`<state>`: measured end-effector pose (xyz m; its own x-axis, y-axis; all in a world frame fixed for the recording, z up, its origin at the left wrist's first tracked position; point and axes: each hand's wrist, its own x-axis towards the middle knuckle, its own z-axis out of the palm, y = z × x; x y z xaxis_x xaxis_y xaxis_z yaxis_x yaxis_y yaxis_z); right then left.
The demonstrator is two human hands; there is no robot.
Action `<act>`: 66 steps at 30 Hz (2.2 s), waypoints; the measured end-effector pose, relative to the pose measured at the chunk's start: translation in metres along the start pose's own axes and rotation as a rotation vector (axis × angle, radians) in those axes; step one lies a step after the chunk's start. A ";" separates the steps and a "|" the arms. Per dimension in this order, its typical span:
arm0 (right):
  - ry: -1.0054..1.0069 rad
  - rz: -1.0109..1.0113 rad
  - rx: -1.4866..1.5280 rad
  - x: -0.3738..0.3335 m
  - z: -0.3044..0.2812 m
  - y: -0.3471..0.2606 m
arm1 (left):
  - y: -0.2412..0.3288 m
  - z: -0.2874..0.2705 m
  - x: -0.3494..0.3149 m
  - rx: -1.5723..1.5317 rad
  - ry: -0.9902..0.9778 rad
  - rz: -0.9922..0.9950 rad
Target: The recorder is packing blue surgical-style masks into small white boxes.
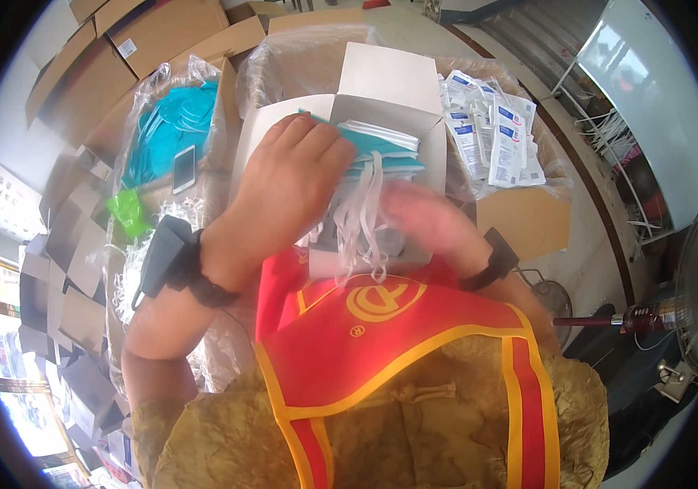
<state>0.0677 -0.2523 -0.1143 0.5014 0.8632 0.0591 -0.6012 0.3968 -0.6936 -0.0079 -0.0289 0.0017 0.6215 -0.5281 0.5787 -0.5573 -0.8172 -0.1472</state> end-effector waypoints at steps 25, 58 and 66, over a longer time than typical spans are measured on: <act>-0.121 -0.640 -2.264 -0.015 0.130 -0.082 | 0.034 -0.017 -0.012 -0.321 -0.121 -0.221; -0.281 0.041 -1.277 -0.021 0.110 -0.021 | 0.045 -0.024 -0.067 -0.791 -0.376 -0.379; -0.366 -0.073 -1.459 -0.016 0.112 -0.028 | 0.055 -0.011 -0.067 -0.681 -0.383 -0.495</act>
<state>0.0070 -0.2426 -0.0158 0.1913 0.9712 0.1423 0.6572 -0.0191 -0.7535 -0.0861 -0.0359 -0.0364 0.9472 -0.2945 0.1269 -0.3076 -0.7223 0.6193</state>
